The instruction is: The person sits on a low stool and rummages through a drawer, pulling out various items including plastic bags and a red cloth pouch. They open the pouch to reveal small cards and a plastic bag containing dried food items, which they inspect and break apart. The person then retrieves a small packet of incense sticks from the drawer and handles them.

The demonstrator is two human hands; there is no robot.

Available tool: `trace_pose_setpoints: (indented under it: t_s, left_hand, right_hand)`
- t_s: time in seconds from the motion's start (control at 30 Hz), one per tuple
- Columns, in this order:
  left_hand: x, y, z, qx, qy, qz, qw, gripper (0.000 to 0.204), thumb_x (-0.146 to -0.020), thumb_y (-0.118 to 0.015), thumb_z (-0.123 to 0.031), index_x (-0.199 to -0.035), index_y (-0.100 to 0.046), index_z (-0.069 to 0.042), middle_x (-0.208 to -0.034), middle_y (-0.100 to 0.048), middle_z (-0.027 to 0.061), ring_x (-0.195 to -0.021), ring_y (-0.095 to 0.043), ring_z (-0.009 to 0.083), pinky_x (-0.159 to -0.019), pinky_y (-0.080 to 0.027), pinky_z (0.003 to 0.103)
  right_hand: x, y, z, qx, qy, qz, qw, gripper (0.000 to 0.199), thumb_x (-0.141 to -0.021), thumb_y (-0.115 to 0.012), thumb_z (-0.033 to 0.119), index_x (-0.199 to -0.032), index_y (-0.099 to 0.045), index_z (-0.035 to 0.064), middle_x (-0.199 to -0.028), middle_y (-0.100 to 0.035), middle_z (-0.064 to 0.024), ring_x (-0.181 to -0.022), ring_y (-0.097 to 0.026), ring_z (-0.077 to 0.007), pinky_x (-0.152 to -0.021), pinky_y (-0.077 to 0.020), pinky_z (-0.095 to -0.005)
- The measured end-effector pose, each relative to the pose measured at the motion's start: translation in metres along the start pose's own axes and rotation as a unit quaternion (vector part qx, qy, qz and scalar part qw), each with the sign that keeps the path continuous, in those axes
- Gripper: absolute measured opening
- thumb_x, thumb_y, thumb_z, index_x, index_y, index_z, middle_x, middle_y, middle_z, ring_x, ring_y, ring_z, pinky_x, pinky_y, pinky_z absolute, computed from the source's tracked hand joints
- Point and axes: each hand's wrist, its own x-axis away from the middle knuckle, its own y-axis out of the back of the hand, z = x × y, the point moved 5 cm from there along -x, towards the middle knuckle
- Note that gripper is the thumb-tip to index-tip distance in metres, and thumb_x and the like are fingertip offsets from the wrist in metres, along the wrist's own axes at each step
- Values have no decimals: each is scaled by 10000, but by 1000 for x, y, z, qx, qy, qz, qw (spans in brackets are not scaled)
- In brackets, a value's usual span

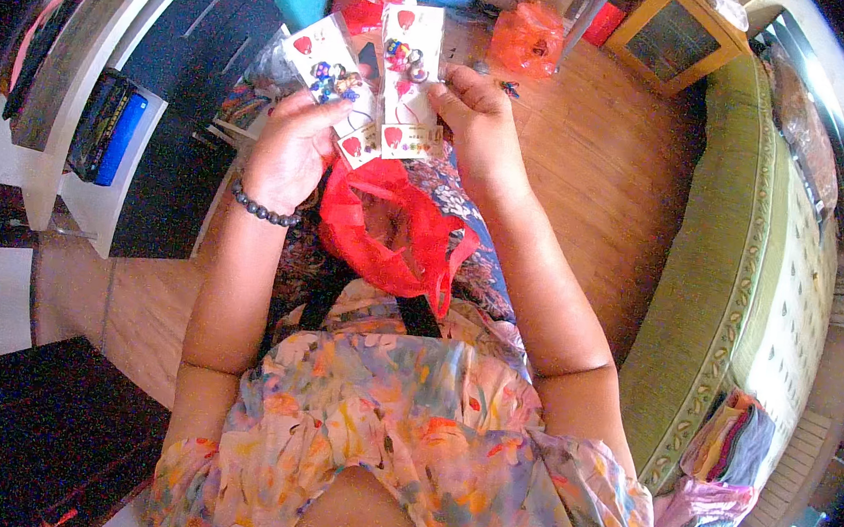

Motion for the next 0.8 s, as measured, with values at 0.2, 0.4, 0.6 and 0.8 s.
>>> trace_pose_setpoints:
  t_s: [0.2, 0.4, 0.6, 0.8]
  left_hand:
    - [-4, 6, 3, 49, 11, 2, 999, 291, -812, -453, 59, -1076, -573, 48, -1033, -621, 124, -965, -606, 205, -861, -487, 337]
    - [-1, -6, 0, 91, -1, 26, 995, 365, -809, -448, 64, -1169, -508, 55, -1126, -587, 132, -1038, -582, 219, -897, -477, 361]
    - [1, -11, 2, 68, 1, 28, 997, 404, -815, -477, 61, -1218, -478, 32, -1133, -586, 114, -1050, -577, 211, -907, -474, 356]
    - [-4, -9, 6, 49, -12, 42, 998, 416, -811, -534, 70, -1218, -489, -1, -1121, -590, 83, -1036, -579, 174, -879, -486, 333]
  right_hand:
    - [-3, 3, 3, 40, 12, -5, 999, 272, -933, -510, 109, -1176, -572, 6, -965, -647, -34, -831, -610, -92, -724, -490, -231]
    - [-7, -2, 10, 69, 48, -6, 996, 259, -929, -523, 107, -1164, -583, 15, -928, -648, -24, -823, -604, -84, -714, -488, -220]
    - [-7, -7, 19, 53, 71, 2, 996, 188, -917, -564, 128, -1043, -607, -5, -846, -646, -28, -723, -582, -82, -642, -477, -225]
    - [-10, -10, 22, 47, 60, -13, 997, 101, -882, -614, 106, -909, -605, 9, -766, -641, -31, -670, -579, -80, -593, -464, -227]
